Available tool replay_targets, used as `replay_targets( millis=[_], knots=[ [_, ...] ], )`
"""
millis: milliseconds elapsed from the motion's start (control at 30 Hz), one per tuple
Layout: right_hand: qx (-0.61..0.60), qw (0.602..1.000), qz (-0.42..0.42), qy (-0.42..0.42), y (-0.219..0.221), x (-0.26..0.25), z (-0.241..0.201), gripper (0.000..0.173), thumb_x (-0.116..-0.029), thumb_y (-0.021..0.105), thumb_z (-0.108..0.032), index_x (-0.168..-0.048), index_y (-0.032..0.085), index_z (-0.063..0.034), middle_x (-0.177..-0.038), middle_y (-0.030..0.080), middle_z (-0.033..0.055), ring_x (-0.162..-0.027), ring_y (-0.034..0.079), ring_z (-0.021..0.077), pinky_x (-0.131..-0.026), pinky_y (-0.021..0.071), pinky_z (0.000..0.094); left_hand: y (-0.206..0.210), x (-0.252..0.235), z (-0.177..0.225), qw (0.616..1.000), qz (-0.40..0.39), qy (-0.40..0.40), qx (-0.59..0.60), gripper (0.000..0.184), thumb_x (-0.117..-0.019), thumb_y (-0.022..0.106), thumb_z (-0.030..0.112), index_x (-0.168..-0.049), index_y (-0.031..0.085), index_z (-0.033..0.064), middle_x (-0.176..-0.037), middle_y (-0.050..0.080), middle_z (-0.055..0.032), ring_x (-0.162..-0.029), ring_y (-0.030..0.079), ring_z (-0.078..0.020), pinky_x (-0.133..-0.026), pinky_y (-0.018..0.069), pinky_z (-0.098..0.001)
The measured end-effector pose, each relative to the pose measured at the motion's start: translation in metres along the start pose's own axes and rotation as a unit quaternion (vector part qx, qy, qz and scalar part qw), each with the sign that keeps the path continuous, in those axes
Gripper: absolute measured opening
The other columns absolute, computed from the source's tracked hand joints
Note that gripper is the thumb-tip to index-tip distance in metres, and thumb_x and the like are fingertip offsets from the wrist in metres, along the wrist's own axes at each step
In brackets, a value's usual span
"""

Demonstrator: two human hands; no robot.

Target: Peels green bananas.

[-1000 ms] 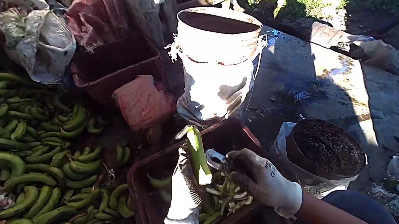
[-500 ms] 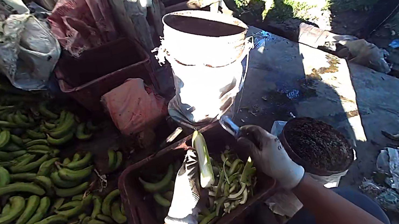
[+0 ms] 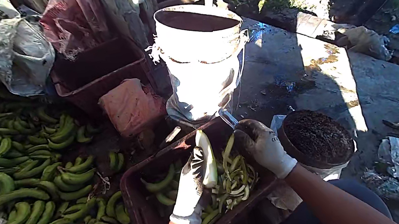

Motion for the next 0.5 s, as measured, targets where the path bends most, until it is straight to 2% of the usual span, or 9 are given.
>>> replay_targets(
  millis=[67, 133, 167, 233, 300, 400, 433, 500],
  knots=[
    [-0.037, 0.997, -0.017, -0.062, 0.008, 0.021, -0.012, 0.051, -0.0978, 0.061, -0.054, -0.129, 0.068, -0.015, -0.119, 0.071, 0.0027, -0.106, 0.068, 0.012, -0.094, 0.0582, 0.0389, -0.003, -0.004, 0.001, 0.998, 0.043, 0.034, 0.016, 0.043, -0.112, 0.034, 0.035, -0.136, 0.052, 0.0045, -0.097, 0.069, -0.0178, -0.075, 0.071, -0.0264, -0.06, 0.0614, -0.0386],
    [-0.057, 0.988, -0.062, -0.132, 0.022, 0.048, -0.022, 0.047, -0.0976, 0.066, -0.048, -0.129, 0.068, -0.013, -0.117, 0.071, 0.0031, -0.106, 0.068, 0.0107, -0.094, 0.0592, 0.0352, -0.012, -0.008, -0.003, 0.993, 0.087, 0.082, 0.011, 0.041, -0.1119, 0.035, 0.029, -0.143, 0.05, 0.0066, -0.11, 0.068, -0.0114, -0.093, 0.069, -0.0175, -0.08, 0.0599, -0.0341],
    [-0.044, 0.981, -0.081, -0.168, 0.029, 0.059, -0.024, 0.046, -0.0973, 0.066, -0.047, -0.129, 0.069, -0.014, -0.115, 0.071, 0.0036, -0.105, 0.068, 0.0114, -0.092, 0.0595, 0.035, -0.015, -0.009, -0.005, 0.99, 0.103, 0.089, 0.024, 0.04, -0.112, 0.035, 0.026, -0.143, 0.049, 0.0057, -0.111, 0.068, -0.0114, -0.094, 0.068, -0.0166, -0.082, 0.0592, -0.0337],
    [-0.014, 0.971, -0.09, -0.222, 0.04, 0.066, -0.025, 0.044, -0.0973, 0.066, -0.048, -0.128, 0.071, -0.0158, -0.112, 0.072, 0.0054, -0.101, 0.069, 0.0144, -0.087, 0.0597, 0.0363, -0.017, -0.007, -0.006, 0.991, 0.084, 0.086, 0.06, 0.036, -0.1119, 0.033, 0.023, -0.138, 0.049, 0.0036, -0.104, 0.067, -0.0127, -0.087, 0.069, -0.0181, -0.076, 0.0597, -0.0341],
    [-0.012, 0.978, -0.07, -0.198, 0.041, 0.049, -0.02, 0.042, -0.0985, 0.065, -0.046, -0.128, 0.071, -0.0159, -0.113, 0.072, 0.0061, -0.102, 0.069, 0.0163, -0.088, 0.0596, 0.0393, -0.019, 0.002, -0.003, 0.996, 0.002, 0.088, -0.029, 0.035, -0.1104, 0.035, 0.02, -0.134, 0.054, 0.0021, -0.105, 0.067, -0.0088, -0.092, 0.067, -0.0137, -0.081, 0.0589, -0.0309],
    [0.006, 0.998, -0.039, -0.055, 0.021, 0.004, -0.004, 0.044, -0.1011, 0.056, -0.052, -0.127, 0.073, -0.0204, -0.118, 0.072, 0.0034, -0.111, 0.068, 0.0179, -0.098, 0.0554, 0.0467, -0.01, 0.011, 0.004, 0.992, -0.091, 0.035, -0.077, 0.036, -0.1103, 0.04, 0.029, -0.131, 0.061, 0.0077, -0.108, 0.07, -0.0065, -0.095, 0.067, -0.0123, -0.084, 0.0583, -0.0305],
    [0.006, 0.999, -0.033, -0.013, 0.013, -0.007, 0.003, 0.046, -0.1011, 0.054, -0.055, -0.127, 0.072, -0.0215, -0.12, 0.072, 0.0027, -0.114, 0.067, 0.0177, -0.102, 0.0531, 0.0479, -0.006, 0.011, 0.005, 0.993, -0.099, 0.011, -0.06, 0.038, -0.1108, 0.038, 0.032, -0.13, 0.062, 0.0079, -0.105, 0.07, -0.0083, -0.091, 0.068, -0.0142, -0.08, 0.0592, -0.0314],
    [-0.012, 1.0, -0.007, 0.007, 0.004, -0.012, 0.011, 0.05, -0.1, 0.053, -0.06, -0.128, 0.07, -0.0221, -0.117, 0.071, 0.0013, -0.108, 0.067, 0.0152, -0.097, 0.055, 0.0455, -0.004, 0.006, 0.001, 0.994, -0.107, -0.013, 0.009, 0.042, -0.1114, 0.036, 0.035, -0.135, 0.055, 0.0058, -0.102, 0.068, -0.0155, -0.081, 0.069, -0.0222, -0.067, 0.0609, -0.0363]
  ],
)
Point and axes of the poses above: each hand's wrist, its own x-axis away from the middle knuckle, its own y-axis out of the palm, z = x × y, the point moved 1 cm from there along -x, towards the middle knuckle
